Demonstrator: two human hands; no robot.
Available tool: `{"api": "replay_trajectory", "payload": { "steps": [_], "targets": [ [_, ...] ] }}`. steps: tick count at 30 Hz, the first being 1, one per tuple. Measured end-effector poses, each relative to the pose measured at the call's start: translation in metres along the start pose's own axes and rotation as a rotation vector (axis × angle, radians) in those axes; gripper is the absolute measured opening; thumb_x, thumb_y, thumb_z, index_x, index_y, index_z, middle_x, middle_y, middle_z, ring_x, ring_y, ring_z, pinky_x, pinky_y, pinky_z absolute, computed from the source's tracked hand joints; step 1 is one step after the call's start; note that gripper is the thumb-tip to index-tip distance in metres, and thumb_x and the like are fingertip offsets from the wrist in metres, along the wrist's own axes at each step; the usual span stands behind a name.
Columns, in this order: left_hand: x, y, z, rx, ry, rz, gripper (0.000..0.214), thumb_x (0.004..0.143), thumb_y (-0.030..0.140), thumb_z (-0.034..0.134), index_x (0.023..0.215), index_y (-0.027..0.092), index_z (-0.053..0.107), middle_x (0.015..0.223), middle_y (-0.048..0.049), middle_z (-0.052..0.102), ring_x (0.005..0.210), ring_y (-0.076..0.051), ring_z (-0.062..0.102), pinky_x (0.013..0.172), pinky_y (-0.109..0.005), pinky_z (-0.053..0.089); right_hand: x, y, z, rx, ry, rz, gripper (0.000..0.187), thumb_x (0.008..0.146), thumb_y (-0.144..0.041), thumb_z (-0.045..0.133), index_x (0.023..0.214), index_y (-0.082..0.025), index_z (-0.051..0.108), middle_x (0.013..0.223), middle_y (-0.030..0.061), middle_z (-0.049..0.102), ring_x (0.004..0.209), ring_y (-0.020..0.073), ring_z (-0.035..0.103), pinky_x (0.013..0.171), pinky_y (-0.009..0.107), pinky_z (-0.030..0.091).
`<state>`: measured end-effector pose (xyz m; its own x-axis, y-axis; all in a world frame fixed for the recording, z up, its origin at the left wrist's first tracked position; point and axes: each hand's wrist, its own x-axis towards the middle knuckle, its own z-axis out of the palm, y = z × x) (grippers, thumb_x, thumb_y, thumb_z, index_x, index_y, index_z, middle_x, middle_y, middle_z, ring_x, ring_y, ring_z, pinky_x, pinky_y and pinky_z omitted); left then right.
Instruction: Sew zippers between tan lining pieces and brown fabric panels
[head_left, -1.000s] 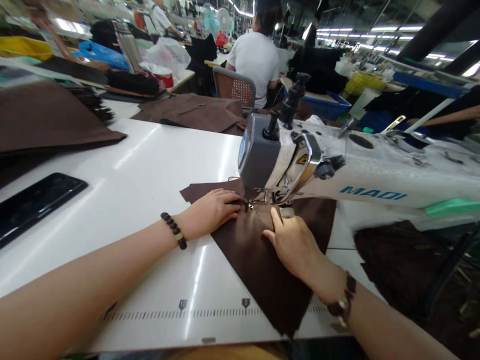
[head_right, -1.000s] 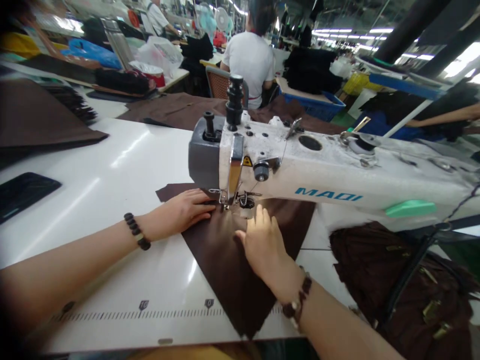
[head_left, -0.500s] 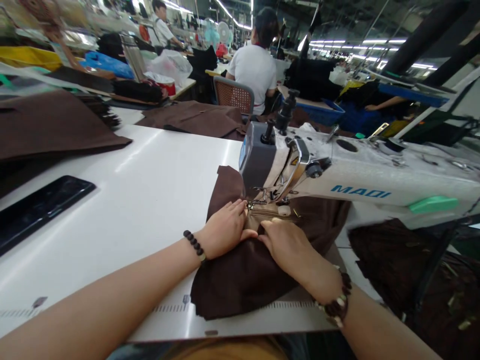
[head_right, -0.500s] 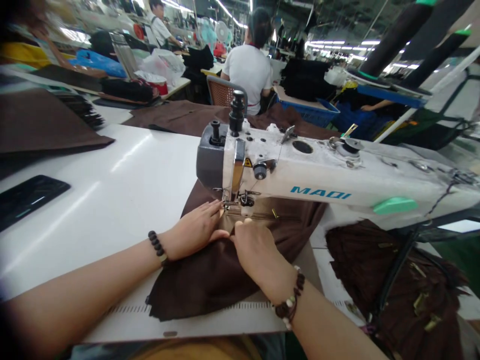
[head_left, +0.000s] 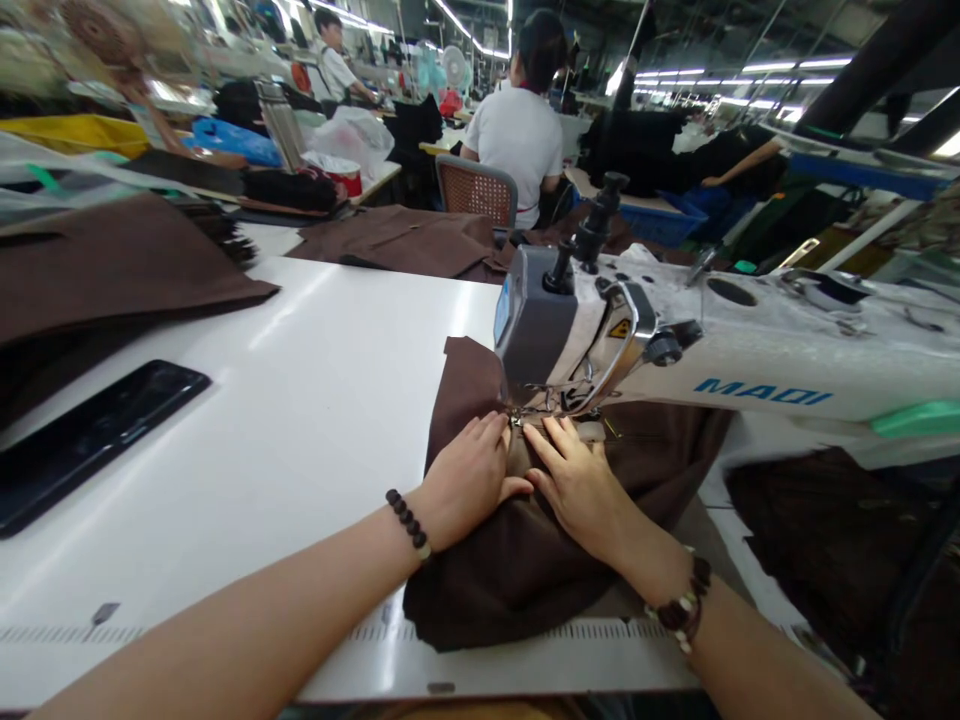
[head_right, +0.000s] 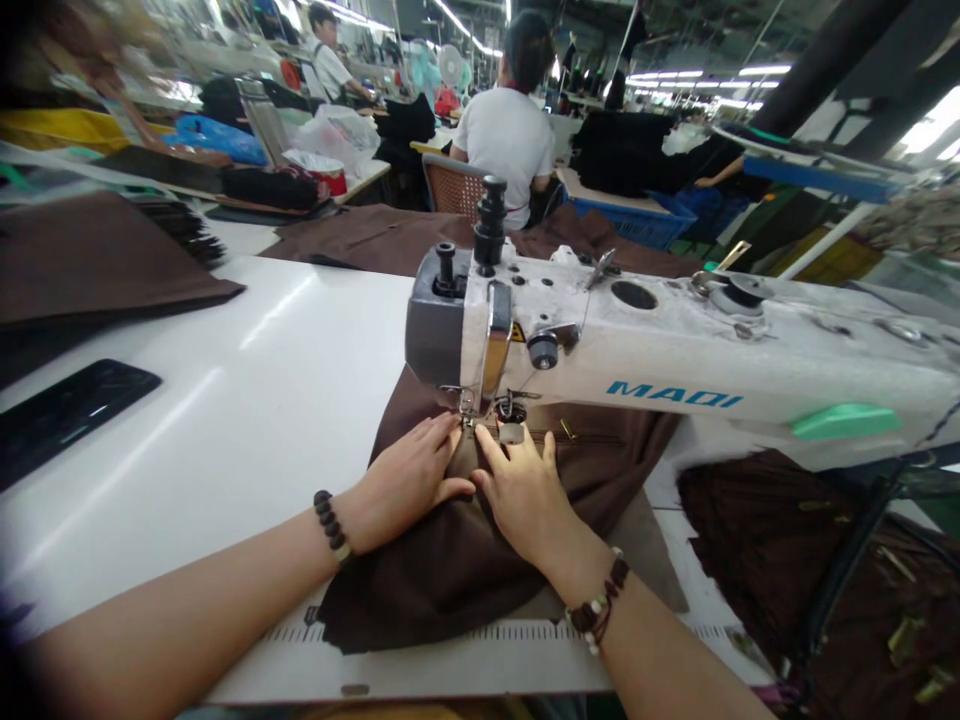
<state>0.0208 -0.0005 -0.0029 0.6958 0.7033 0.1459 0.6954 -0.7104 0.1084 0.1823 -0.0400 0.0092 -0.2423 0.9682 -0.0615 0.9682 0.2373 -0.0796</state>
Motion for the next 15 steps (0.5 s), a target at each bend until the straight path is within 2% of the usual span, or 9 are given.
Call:
{"api": "replay_trajectory", "payload": {
  "steps": [8, 15],
  "targets": [
    [0.0006, -0.0023, -0.0002, -0.006, 0.018, 0.009, 0.067, 0.079, 0.054, 0.055, 0.118, 0.0, 0.048, 0.124, -0.0234, 0.049, 0.12, -0.03, 0.043, 0.103, -0.041, 0.036, 0.0002, -0.0014, -0.0017, 0.002, -0.004, 0.001, 0.048, 0.091, -0.024, 0.041, 0.138, -0.022, 0.032, 0.137, 0.0113, 0.037, 0.13, 0.0302, 0.024, 0.097, 0.056, 0.031],
    [0.0062, -0.005, -0.0033, 0.006, -0.027, -0.011, 0.069, 0.075, 0.052, 0.06, 0.117, -0.002, 0.049, 0.122, -0.0226, 0.049, 0.119, -0.031, 0.043, 0.104, -0.04, 0.033, 0.0066, 0.0023, -0.0043, 0.032, -0.009, -0.036, 0.046, 0.093, -0.024, 0.037, 0.138, -0.02, 0.032, 0.134, 0.0112, 0.041, 0.129, 0.0276, 0.026, 0.098, 0.051, 0.033]
  ]
}}
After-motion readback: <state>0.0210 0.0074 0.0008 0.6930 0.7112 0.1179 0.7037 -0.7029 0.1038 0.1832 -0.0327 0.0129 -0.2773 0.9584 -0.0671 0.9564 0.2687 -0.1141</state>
